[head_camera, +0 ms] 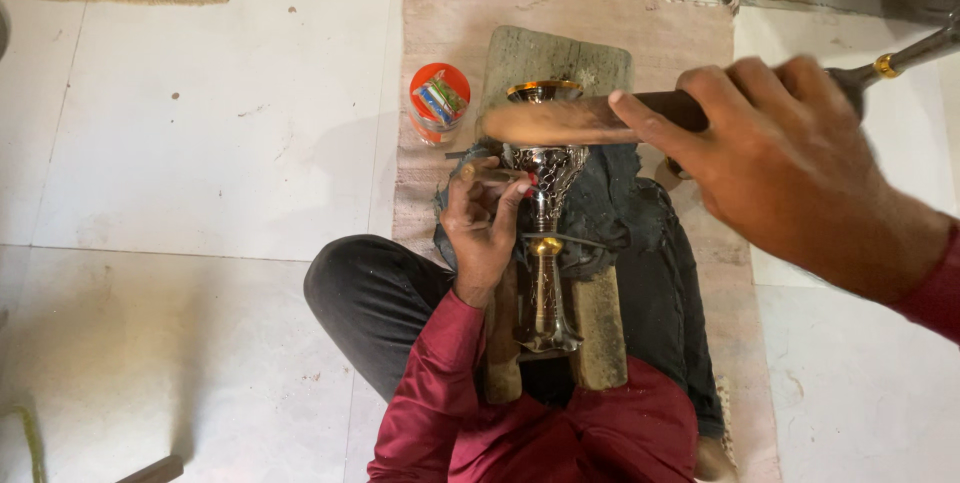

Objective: The person sits on the floor with a silver-colored metal vase-like object held against a sandbag on their lap. They hold a small punch against the object's surface and strike it with a wooden mallet, repeatedly repositioning the punch to work different spots, and occasionally rotate the object to reach new areas.

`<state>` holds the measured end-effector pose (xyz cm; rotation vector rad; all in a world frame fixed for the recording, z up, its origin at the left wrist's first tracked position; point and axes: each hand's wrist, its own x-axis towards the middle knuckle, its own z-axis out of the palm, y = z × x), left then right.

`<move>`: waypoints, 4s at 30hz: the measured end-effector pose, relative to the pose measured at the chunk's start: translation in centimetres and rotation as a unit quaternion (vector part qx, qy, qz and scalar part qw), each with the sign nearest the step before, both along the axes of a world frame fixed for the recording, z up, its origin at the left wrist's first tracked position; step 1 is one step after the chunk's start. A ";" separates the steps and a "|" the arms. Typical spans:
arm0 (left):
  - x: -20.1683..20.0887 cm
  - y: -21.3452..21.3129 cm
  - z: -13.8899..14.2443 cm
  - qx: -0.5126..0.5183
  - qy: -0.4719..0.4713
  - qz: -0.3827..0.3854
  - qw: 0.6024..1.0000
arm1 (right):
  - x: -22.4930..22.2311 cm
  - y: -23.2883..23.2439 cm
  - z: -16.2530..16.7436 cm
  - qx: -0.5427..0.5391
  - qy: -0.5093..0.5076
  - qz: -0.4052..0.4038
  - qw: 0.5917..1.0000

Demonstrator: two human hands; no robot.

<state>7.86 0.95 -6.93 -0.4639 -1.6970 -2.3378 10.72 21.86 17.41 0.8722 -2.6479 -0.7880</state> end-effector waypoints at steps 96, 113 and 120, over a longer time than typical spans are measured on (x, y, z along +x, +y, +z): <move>-0.1 -0.1 1.0 -0.052 0.014 -0.008 0.999 | 0.5 -2.9 4.7 -0.074 -0.040 -0.059 0.995; -0.5 -0.3 0.9 -0.017 0.072 0.003 0.997 | 4.5 0.5 1.0 0.030 0.042 -0.087 0.995; -2.0 -1.5 2.1 -0.047 0.085 -0.040 0.994 | 6.2 4.2 -6.8 -0.170 -0.069 -0.196 0.963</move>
